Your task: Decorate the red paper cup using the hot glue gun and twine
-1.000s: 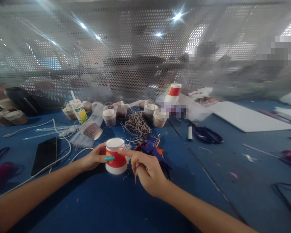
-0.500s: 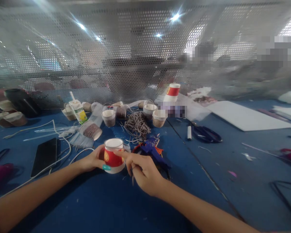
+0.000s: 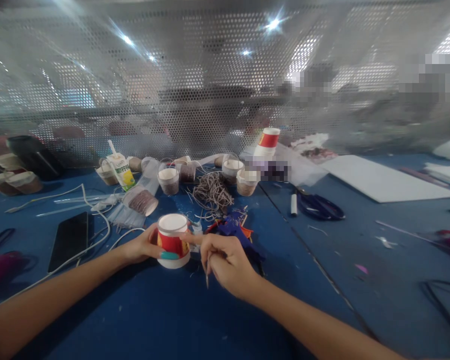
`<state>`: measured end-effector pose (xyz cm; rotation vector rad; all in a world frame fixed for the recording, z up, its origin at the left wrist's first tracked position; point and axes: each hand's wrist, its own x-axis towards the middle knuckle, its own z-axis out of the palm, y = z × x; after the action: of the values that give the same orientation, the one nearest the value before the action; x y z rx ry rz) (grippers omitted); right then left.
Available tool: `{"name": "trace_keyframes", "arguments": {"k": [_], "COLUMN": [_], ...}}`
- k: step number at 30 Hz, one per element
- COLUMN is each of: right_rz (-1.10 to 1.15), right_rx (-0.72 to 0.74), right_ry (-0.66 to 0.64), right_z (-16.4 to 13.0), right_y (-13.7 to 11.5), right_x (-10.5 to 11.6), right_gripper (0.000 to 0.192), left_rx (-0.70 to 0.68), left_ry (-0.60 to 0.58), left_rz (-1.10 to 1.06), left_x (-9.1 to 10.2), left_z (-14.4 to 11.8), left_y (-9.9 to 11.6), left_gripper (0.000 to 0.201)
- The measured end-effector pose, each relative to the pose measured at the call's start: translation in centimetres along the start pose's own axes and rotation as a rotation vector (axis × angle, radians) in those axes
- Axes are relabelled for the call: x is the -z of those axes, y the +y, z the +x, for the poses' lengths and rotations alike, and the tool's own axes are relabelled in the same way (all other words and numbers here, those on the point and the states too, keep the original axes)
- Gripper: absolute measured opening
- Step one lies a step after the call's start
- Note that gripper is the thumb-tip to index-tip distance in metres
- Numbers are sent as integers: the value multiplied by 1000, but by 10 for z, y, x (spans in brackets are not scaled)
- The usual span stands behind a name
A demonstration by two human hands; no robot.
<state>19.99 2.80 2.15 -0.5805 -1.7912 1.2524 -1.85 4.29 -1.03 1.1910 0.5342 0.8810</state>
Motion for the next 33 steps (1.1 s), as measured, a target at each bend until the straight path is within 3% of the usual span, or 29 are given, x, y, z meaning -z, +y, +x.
{"name": "trace_keyframes", "arguments": {"k": [7, 12, 19, 26, 33], "right_rz": [183, 202, 164, 252, 205], "right_rx": [-177, -99, -128, -191, -156], "right_ry": [129, 226, -13, -4, 7], "right_z": [2, 2, -1, -1, 0], "right_y": [4, 6, 2, 2, 1], "right_x": [2, 2, -2, -3, 0], "right_gripper": [17, 19, 22, 22, 20], "left_rx": [25, 12, -5, 8, 4], "left_ry": [28, 42, 10, 22, 33], "left_rz": [-8, -7, 44, 33, -14], "left_x": [2, 1, 2, 3, 0], "left_z": [-2, -1, 0, 1, 0], "left_y": [1, 1, -1, -3, 0], "left_gripper": [58, 56, 58, 57, 57]}}
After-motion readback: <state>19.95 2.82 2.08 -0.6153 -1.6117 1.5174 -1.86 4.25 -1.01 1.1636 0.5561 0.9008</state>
